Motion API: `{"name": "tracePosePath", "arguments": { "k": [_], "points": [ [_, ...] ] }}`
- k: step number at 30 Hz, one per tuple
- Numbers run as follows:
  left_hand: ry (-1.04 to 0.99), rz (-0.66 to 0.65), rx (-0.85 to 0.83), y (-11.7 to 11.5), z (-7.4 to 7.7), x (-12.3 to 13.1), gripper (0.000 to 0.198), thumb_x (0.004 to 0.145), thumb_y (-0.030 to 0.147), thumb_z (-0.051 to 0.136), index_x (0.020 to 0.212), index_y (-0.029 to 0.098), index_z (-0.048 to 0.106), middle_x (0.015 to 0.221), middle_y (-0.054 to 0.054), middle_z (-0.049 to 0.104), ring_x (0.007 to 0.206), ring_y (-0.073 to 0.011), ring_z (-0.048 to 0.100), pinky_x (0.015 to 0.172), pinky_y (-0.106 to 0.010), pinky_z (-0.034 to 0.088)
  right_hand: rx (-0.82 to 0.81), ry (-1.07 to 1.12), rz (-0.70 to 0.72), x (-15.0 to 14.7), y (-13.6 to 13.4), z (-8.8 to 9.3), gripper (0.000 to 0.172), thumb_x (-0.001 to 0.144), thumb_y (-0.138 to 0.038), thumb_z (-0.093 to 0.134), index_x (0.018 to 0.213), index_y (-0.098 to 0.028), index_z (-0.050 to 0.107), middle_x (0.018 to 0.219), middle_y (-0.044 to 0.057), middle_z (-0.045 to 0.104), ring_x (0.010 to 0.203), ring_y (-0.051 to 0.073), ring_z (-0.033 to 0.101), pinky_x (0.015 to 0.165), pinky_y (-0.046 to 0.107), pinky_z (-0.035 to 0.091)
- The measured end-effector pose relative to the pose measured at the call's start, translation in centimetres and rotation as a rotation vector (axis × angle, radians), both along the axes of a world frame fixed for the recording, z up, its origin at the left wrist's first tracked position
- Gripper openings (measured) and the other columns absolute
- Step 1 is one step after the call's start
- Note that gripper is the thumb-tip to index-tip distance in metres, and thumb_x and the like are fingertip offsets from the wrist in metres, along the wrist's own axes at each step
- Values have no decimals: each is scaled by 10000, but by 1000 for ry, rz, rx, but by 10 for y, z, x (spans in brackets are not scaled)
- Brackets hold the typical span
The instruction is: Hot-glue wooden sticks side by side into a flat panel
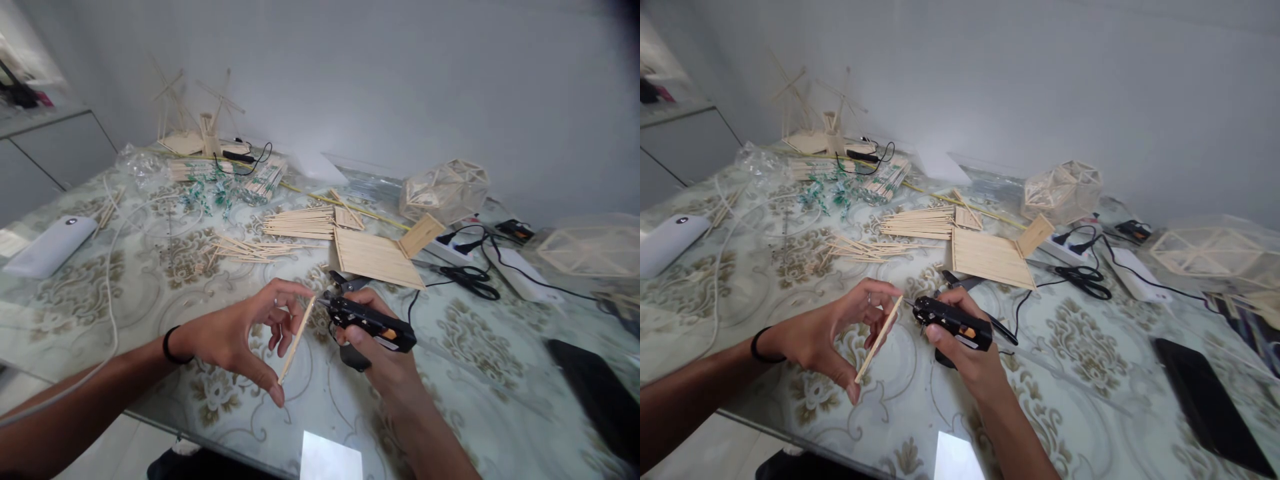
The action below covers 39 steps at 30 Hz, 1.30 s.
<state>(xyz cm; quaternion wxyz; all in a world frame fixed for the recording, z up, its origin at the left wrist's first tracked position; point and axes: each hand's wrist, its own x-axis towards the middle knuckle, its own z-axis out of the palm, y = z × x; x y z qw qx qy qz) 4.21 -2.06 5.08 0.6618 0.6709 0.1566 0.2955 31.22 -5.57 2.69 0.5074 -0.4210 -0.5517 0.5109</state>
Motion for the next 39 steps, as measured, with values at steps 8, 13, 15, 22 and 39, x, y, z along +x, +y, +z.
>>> {"name": "tracePosePath", "arguments": {
  "k": [8,13,15,22,39],
  "points": [
    [-10,-16,1,0,0,0,1091,668,274,1089,1548,425,461,1103,15,583,823,-134,604,760,-302,564,-25,7,-13,2,1,-3,412,898,-615,859,1049,-269,693,791,-9,666,683,193,565,634,318,391],
    [-6,-17,0,0,1,-1,1090,675,275,1086,1549,433,455,1098,21,577,820,-128,598,757,-296,558,-10,11,-9,1,2,-4,424,895,-630,853,1044,-265,696,797,-7,667,682,192,571,630,312,395],
    [-4,-19,3,0,1,-1,1085,677,281,1086,1548,431,457,1108,16,577,824,-129,601,762,-300,561,-14,14,-12,1,2,-4,420,895,-625,856,1043,-266,696,803,-8,668,688,192,575,641,313,405],
    [-12,-31,13,0,1,0,1107,681,287,1084,1565,460,441,1081,25,571,822,-130,598,771,-295,553,-20,-22,-2,0,2,-2,407,906,-621,840,1026,-262,689,799,-4,664,695,200,576,638,316,410],
    [-407,613,-41,57,26,-51,887,615,197,1051,1350,345,577,982,48,628,665,-87,614,609,-235,499,218,-1097,124,-3,13,-6,360,780,-10,692,1065,-226,651,1191,164,735,1143,400,698,1007,593,573]
  ]
}}
